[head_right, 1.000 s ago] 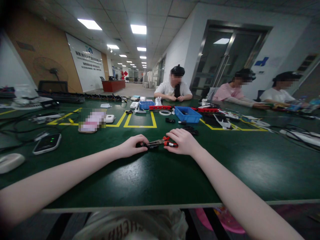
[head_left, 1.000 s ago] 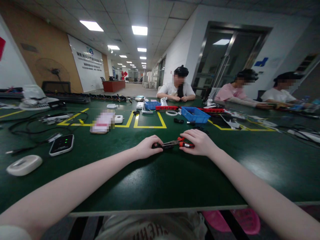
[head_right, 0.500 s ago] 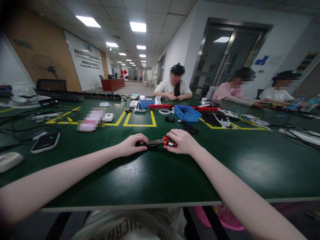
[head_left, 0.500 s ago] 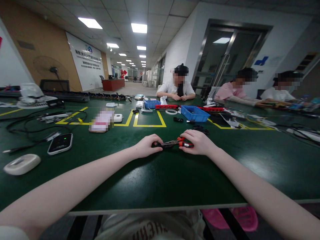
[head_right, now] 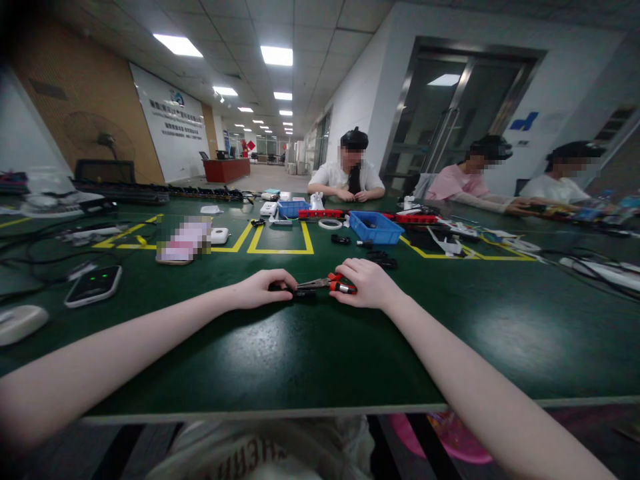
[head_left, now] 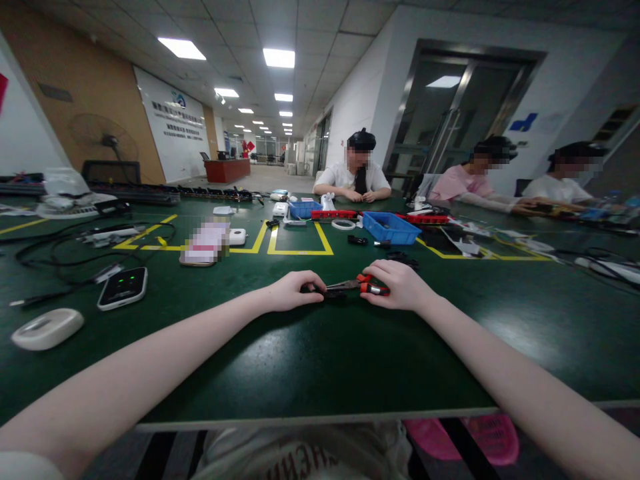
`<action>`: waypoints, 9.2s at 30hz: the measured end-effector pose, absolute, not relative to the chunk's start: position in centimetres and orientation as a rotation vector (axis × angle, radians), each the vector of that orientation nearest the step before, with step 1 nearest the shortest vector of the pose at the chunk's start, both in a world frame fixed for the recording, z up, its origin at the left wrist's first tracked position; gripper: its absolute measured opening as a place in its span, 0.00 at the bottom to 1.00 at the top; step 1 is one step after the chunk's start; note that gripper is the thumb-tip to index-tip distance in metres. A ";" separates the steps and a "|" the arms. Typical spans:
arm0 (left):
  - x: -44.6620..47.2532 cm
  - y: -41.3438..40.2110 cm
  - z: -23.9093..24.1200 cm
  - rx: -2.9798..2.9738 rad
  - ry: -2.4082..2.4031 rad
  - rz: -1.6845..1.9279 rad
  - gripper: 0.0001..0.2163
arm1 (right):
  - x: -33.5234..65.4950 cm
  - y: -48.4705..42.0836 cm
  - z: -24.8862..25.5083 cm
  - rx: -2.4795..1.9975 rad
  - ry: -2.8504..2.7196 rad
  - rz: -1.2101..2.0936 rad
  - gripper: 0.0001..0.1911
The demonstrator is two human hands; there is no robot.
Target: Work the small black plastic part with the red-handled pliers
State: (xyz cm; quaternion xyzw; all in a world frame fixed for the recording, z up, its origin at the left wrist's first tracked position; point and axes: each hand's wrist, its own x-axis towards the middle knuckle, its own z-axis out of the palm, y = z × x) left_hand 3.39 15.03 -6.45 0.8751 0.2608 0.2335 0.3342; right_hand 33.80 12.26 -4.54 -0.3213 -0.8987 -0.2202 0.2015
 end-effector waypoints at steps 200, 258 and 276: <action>3.5 15.4 -7.5 2.434 0.592 0.759 0.11 | 32.7 11.6 -4.4 -0.915 -2.516 -0.653 0.20; 3.4 14.8 -6.9 2.452 0.615 0.700 0.09 | 32.6 11.5 -4.3 -0.904 -2.511 -0.614 0.20; 3.5 14.8 -7.1 2.512 0.646 0.717 0.09 | 33.2 12.1 -4.4 -0.894 -2.520 -0.641 0.21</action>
